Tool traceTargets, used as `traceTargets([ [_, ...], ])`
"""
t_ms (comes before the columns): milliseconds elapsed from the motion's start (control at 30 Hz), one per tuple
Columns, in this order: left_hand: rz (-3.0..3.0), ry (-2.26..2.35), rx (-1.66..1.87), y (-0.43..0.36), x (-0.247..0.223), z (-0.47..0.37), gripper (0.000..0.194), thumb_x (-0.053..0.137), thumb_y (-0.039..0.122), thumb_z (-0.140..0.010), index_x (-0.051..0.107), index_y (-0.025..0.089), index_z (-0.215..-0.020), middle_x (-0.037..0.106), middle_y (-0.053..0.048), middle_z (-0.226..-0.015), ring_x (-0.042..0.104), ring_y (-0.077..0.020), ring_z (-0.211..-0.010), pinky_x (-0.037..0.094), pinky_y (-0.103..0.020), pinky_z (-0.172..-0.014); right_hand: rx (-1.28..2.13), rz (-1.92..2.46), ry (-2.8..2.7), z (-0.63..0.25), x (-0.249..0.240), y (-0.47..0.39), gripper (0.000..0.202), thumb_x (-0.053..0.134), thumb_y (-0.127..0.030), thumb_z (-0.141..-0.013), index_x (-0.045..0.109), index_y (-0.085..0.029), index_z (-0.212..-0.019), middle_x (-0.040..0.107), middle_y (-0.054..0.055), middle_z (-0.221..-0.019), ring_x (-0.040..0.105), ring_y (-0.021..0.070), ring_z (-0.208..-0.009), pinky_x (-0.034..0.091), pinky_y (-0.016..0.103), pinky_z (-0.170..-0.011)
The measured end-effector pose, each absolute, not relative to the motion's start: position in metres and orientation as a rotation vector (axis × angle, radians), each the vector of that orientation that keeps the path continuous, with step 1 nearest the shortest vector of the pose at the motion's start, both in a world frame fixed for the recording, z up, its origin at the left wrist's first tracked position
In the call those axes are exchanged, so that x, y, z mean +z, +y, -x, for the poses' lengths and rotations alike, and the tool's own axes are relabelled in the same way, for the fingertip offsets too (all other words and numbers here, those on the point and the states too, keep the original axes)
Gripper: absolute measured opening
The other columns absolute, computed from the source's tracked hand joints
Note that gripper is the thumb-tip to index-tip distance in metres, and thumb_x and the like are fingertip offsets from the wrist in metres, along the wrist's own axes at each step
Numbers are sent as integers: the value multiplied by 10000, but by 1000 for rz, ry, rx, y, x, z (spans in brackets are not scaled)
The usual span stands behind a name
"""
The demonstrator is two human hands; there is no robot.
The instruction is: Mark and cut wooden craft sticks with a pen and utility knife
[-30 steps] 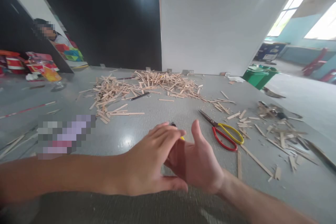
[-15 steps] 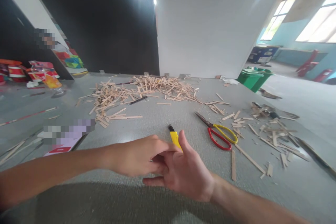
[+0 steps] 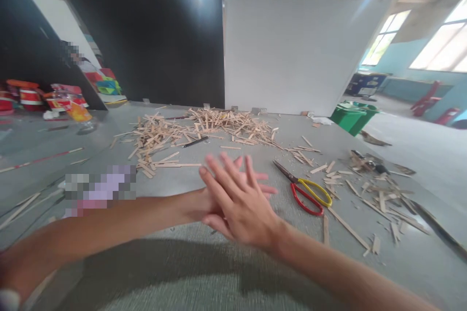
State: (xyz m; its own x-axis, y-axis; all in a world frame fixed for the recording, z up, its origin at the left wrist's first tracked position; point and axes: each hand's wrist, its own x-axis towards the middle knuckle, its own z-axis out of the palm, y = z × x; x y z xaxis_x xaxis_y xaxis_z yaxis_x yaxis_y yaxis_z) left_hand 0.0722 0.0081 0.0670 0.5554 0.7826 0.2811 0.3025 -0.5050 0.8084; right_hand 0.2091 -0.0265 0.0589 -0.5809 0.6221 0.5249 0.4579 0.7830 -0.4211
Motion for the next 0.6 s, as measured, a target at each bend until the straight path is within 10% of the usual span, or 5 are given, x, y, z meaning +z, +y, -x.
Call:
traceTargets([
  [133,-1872,751,810,48,87,-63,629,125,460,-1126,543,191,-1512,534,-85,-1589,485,-255,-1481,470,-535,-1087,-290,747,-2592,-239,71,48,892,552,-701,-966,233,-278,-1684,195,56,-1752,118,377,-1616,-80,655,-1271],
  [233,-1766,666,798,81,106,-44,755,70,571,-1094,482,127,-1547,553,-167,-1562,570,-284,-1409,497,-497,-1096,-572,1230,-2366,-275,87,90,710,548,-494,-1030,393,-131,-1620,259,181,-1729,129,427,-1606,11,707,-1256],
  [400,-1711,725,756,117,108,-37,589,432,582,-1076,527,160,-1475,599,-184,-1479,639,-314,-1287,515,-551,-1073,-509,1458,-2278,-267,101,97,520,393,-91,-1022,520,-53,-1525,806,245,-1000,764,403,-1001,480,705,-995],
  [500,-1766,794,672,114,101,-47,372,584,410,-1063,626,168,-1342,650,-107,-1342,674,-271,-1157,567,-501,-986,-464,1227,-2444,-223,88,81,601,327,-89,-1026,389,-132,-1623,760,201,-1269,735,318,-1119,550,549,-1005],
  [600,-1875,896,626,102,101,-53,338,595,381,-1060,636,170,-1321,652,-95,-1325,676,-258,-1132,577,-477,-965,-496,813,-2651,-196,72,71,583,410,-190,-1045,394,-284,-1621,512,66,-1620,415,318,-1521,301,628,-1236],
])
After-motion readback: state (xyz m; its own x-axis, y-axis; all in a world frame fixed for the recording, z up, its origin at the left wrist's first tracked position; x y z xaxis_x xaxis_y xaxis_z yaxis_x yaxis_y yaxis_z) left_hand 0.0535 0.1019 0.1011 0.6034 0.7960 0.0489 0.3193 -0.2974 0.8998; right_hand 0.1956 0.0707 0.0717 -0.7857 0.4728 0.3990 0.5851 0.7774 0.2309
